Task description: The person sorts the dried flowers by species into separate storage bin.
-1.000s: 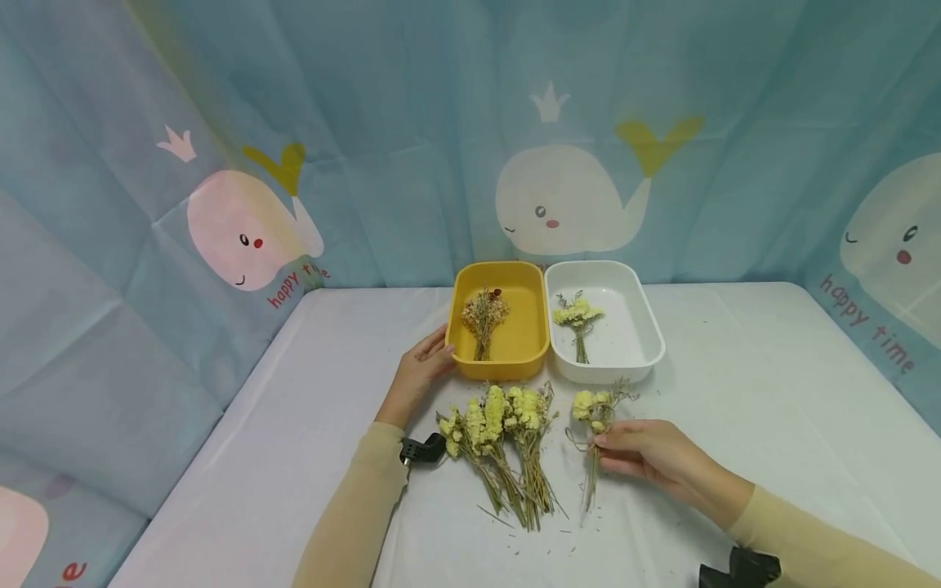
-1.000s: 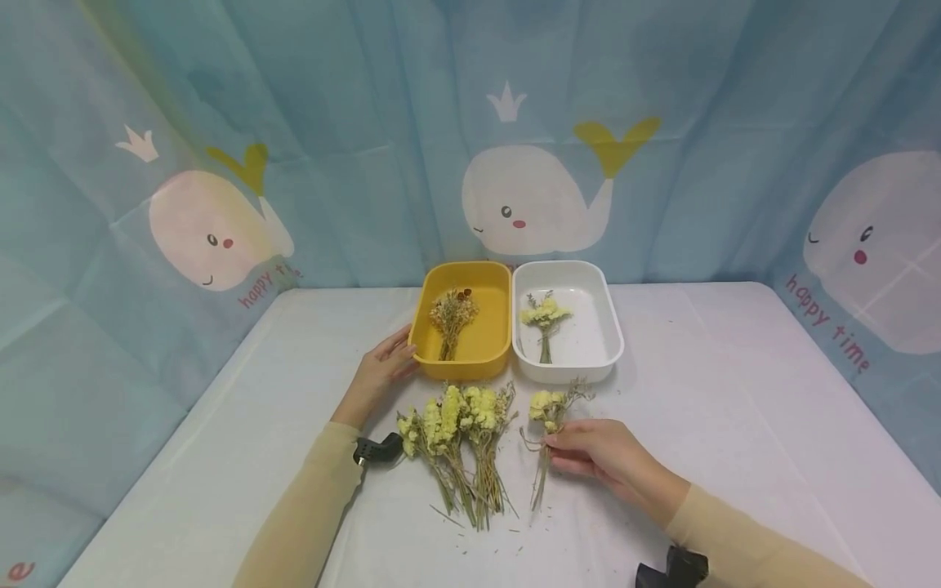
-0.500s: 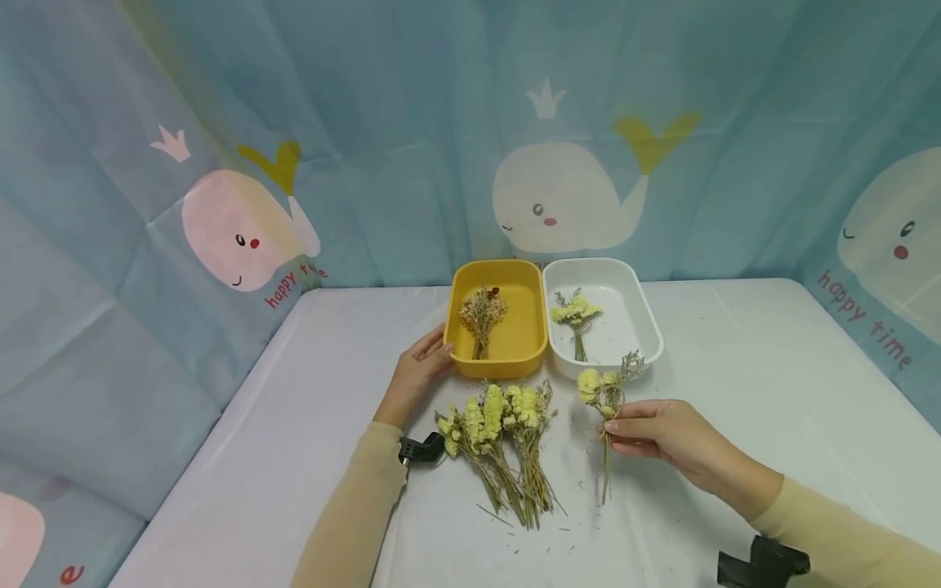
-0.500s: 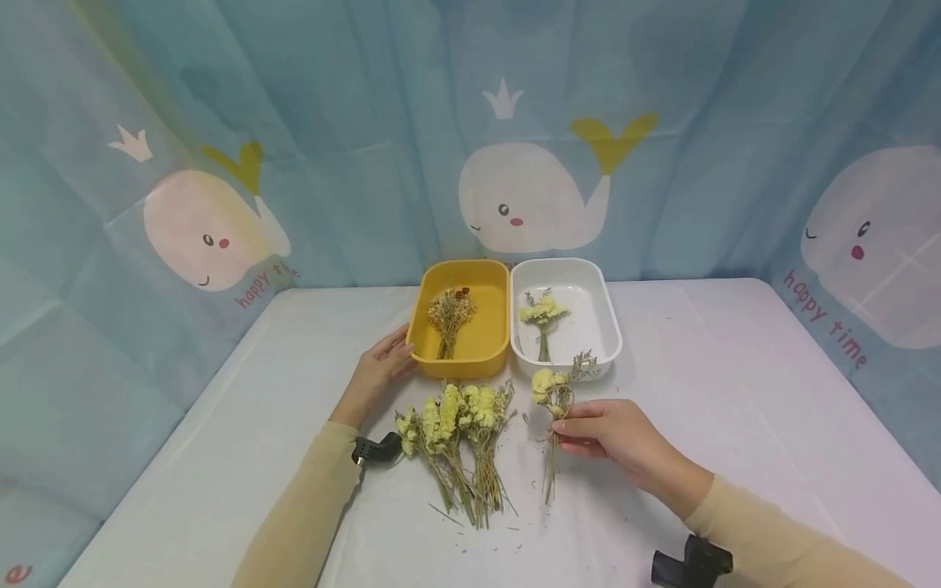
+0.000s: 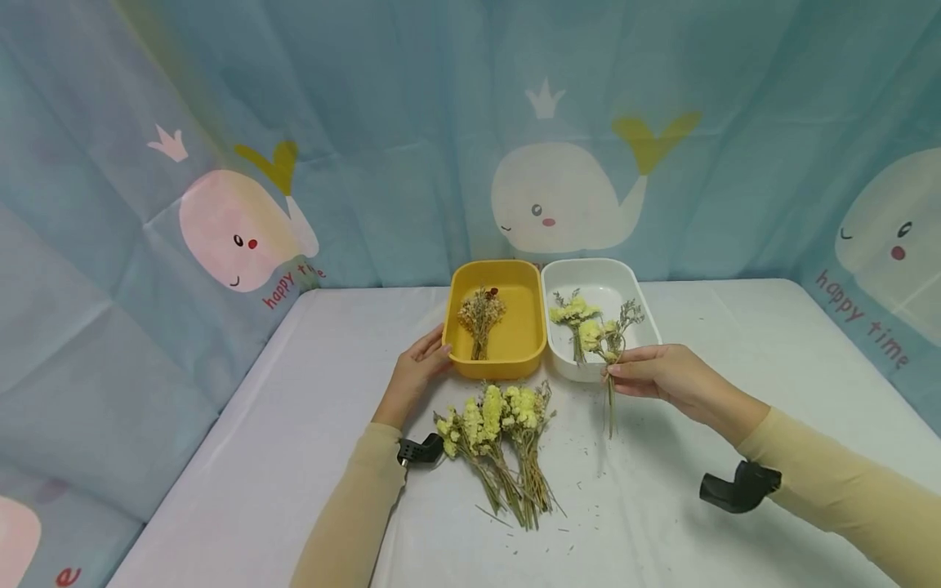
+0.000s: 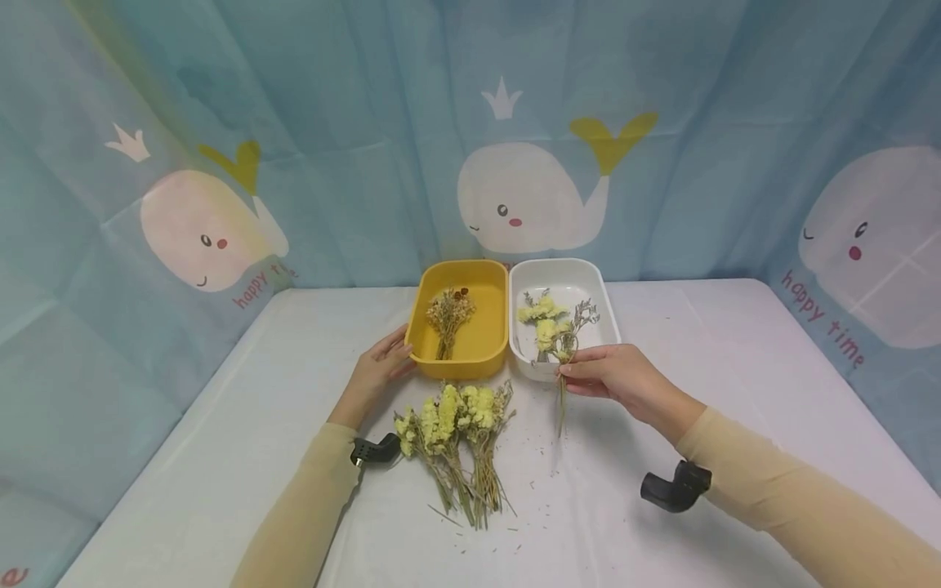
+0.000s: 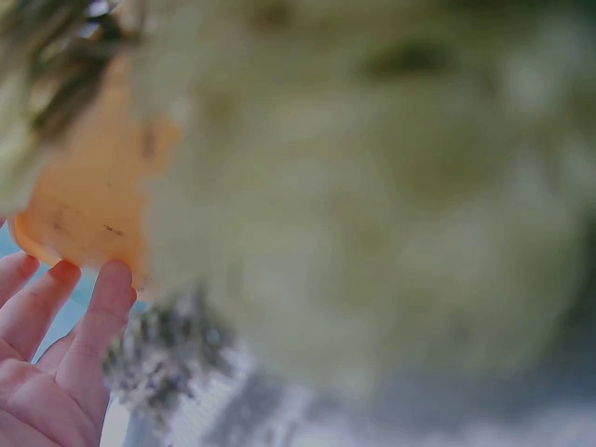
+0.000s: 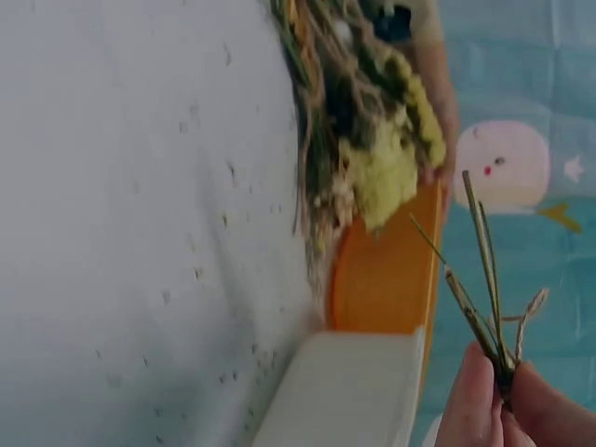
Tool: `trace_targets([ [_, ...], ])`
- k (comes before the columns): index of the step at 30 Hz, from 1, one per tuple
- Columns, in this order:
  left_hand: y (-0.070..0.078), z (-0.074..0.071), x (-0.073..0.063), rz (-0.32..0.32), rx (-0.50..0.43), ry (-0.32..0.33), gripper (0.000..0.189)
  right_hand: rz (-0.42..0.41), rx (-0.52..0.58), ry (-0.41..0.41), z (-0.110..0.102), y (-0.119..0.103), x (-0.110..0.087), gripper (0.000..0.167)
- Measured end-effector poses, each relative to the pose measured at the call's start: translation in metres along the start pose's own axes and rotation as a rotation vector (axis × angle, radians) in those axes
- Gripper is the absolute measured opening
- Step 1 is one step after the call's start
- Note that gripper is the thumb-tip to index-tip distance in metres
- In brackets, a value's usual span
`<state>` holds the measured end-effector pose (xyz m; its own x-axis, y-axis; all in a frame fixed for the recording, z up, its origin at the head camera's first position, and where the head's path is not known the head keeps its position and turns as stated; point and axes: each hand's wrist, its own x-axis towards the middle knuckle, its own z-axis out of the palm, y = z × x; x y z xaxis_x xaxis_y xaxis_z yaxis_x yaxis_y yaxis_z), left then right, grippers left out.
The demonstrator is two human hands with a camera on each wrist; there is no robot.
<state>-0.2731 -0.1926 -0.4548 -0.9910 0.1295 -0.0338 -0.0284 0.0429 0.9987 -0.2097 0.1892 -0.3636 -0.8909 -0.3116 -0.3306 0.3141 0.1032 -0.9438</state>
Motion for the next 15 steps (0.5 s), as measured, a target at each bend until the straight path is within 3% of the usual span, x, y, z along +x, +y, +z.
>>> trace_targets([
  [6,0.001,0.0,-0.003,-0.021,-0.022,-0.009,0.058,-0.002,-0.042,-0.037,-0.012,-0.01,0.018,0.009],
  [15,0.004,0.002,-0.003,0.012,-0.005,0.004,0.057,-0.012,-0.056,-0.024,-0.021,-0.031,0.04,0.013],
])
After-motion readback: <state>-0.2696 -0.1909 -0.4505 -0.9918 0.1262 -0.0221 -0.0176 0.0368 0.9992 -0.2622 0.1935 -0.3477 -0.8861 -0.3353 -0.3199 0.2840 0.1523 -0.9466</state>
